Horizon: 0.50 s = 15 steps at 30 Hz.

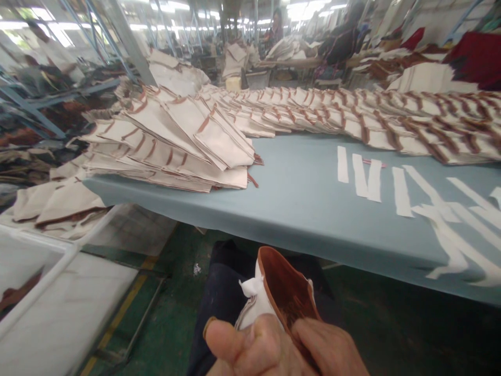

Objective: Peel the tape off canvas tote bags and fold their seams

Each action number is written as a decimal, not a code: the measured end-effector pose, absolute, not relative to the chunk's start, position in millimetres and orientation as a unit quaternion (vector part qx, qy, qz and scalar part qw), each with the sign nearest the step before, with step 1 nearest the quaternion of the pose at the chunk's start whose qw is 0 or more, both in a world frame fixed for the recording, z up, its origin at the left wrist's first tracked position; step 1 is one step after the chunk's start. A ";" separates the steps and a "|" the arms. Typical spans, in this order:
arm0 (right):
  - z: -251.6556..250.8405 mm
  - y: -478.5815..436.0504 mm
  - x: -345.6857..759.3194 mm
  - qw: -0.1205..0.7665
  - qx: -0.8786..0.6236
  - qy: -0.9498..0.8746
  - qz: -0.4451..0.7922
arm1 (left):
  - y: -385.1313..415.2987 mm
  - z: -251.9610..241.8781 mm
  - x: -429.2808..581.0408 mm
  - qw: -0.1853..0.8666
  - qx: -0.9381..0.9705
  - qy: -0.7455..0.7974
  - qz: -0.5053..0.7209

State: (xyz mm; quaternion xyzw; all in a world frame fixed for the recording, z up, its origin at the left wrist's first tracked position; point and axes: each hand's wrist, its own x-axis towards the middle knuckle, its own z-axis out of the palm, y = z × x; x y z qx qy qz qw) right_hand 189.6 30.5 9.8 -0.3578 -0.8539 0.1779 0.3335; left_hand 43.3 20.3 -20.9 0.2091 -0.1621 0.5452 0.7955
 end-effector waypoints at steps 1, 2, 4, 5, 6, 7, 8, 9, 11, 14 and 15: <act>12.2 30.5 189.5 0.338 -0.360 -0.852 0.174 | 26.5 -4.4 34.3 0.793 0.200 -0.197 0.541; 15.4 30.5 189.8 0.342 -0.364 -0.850 0.170 | 33.9 13.0 23.3 0.795 0.174 -0.215 0.540; 22.5 31.1 191.9 0.341 -0.371 -0.847 0.169 | 50.8 44.1 -1.9 0.822 0.147 -0.110 0.539; 25.8 31.7 193.6 0.339 -0.377 -0.845 0.170 | 59.3 54.6 -14.0 0.821 0.173 -0.014 0.545; 28.5 32.5 195.7 0.338 -0.382 -0.843 0.169 | 67.1 60.6 -24.3 0.799 0.213 0.078 0.557; 30.7 33.5 197.9 0.340 -0.386 -0.842 0.165 | 73.5 62.1 -31.8 0.772 0.274 0.159 0.551; 32.5 34.6 200.0 0.343 -0.388 -0.840 0.159 | 78.2 59.8 -35.9 0.733 0.353 0.212 0.542; 34.0 35.9 202.0 0.347 -0.389 -0.840 0.152 | 81.3 55.0 -36.7 0.696 0.414 0.250 0.530; 37.6 38.4 204.7 0.351 -0.387 -0.842 0.136 | 84.0 42.9 -30.5 0.644 0.514 0.280 0.492; 48.2 41.3 205.7 0.348 -0.374 -0.852 0.116 | 88.1 34.8 -14.6 0.557 0.659 0.271 0.426; 53.4 42.1 205.8 0.349 -0.367 -0.855 0.114 | 90.9 37.0 -10.3 0.526 0.702 0.256 0.407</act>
